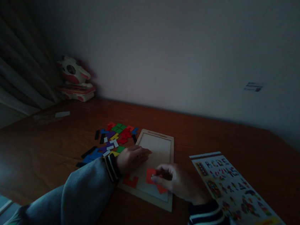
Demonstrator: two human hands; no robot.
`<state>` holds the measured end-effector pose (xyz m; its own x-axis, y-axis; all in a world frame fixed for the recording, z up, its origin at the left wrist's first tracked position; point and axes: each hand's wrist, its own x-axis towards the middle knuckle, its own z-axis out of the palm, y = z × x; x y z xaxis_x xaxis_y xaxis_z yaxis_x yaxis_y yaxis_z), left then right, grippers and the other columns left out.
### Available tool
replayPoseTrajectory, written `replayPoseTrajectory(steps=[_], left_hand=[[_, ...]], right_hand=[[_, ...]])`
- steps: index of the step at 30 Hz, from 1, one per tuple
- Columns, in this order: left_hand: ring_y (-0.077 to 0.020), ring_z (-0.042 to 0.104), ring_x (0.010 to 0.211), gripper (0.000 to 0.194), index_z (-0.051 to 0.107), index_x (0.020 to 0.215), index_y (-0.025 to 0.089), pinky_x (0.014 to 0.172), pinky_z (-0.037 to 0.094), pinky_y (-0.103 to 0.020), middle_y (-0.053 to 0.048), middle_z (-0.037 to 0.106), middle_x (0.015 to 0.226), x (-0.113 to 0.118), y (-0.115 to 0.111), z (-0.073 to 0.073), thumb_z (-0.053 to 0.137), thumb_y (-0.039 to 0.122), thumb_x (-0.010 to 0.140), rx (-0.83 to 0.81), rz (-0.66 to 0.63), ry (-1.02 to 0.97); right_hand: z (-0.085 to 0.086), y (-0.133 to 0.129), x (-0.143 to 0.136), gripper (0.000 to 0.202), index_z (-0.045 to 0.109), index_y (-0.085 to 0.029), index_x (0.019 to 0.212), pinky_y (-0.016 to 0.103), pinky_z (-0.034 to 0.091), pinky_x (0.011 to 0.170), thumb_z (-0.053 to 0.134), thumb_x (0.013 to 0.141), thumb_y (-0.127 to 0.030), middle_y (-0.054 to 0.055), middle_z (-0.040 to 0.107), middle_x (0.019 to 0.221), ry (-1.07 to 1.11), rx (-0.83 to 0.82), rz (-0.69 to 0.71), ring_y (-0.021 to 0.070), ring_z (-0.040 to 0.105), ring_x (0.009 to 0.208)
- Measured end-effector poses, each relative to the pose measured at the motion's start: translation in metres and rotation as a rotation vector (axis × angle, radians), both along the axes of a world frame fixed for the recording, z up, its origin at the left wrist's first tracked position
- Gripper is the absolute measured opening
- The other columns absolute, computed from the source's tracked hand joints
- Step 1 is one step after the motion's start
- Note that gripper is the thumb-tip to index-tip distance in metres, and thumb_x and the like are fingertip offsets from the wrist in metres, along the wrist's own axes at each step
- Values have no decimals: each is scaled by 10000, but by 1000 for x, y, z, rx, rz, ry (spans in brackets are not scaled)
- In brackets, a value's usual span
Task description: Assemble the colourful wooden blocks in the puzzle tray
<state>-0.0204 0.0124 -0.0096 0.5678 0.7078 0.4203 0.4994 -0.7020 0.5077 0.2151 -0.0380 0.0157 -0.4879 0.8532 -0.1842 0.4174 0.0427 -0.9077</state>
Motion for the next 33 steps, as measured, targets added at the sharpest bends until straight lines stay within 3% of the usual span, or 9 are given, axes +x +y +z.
replayPoseTrajectory(steps=[5, 9, 12, 15, 19, 23, 27, 33], left_hand=[[-220, 655, 877, 259, 671, 1142, 186, 840, 503, -331, -97, 709, 940, -7, 5, -6, 553, 293, 938, 88, -16, 96], [-241, 629, 939, 264, 672, 1128, 193, 855, 506, -381, -112, 686, 1041, -8, 6, -6, 590, 318, 911, 159, 62, 131], [-238, 624, 971, 230, 677, 1082, 190, 854, 511, -393, -110, 681, 1092, -7, 2, 1, 585, 321, 917, 279, 86, 87], [-176, 654, 882, 182, 684, 966, 182, 798, 506, -315, -67, 723, 959, -3, -8, 12, 528, 276, 958, 395, -93, 66], [-145, 659, 782, 219, 685, 925, 186, 698, 476, -292, -32, 733, 854, 2, -22, 20, 536, 342, 964, 475, -331, 144], [-161, 657, 769, 243, 691, 896, 194, 655, 451, -305, -20, 740, 829, 4, -27, 18, 555, 388, 949, 476, -418, 181], [-166, 669, 854, 247, 694, 989, 192, 745, 470, -305, -27, 765, 933, 3, -27, 13, 517, 364, 972, 419, -484, 161], [-203, 640, 1042, 379, 651, 1148, 177, 906, 458, -347, -66, 712, 1187, 10, -38, 11, 464, 461, 981, 355, -586, 204]], right_hand=[[9, -1, 0, 193, 779, -270, 900, 268, 495, 619, 682, 819, -416, 23, 732, 795, -81, 145, 8, 187, 647, 706], [19, -2, -1, 184, 789, -300, 899, 280, 511, 705, 611, 853, -283, 14, 743, 850, -201, 246, 90, 182, 666, 761], [20, -1, -3, 206, 766, -270, 991, 301, 508, 815, 627, 840, -282, 24, 755, 967, -268, 242, 14, 193, 682, 871], [16, 2, -2, 273, 715, -230, 1057, 288, 514, 780, 671, 824, -366, 34, 751, 976, -238, 241, -110, 188, 683, 848], [10, 5, -1, 217, 697, -215, 926, 270, 500, 675, 661, 832, -407, 16, 726, 841, -179, 268, -185, 174, 659, 755], [6, 7, -1, 247, 703, -217, 873, 297, 512, 727, 605, 868, -443, 30, 738, 846, -156, 296, -255, 196, 677, 806], [0, 9, 0, 281, 698, -220, 973, 331, 522, 810, 557, 896, -452, 53, 751, 950, -114, 318, -345, 215, 693, 890], [-6, 12, 1, 292, 686, -215, 988, 344, 525, 841, 545, 905, -457, 64, 745, 976, -86, 343, -351, 219, 688, 917]])
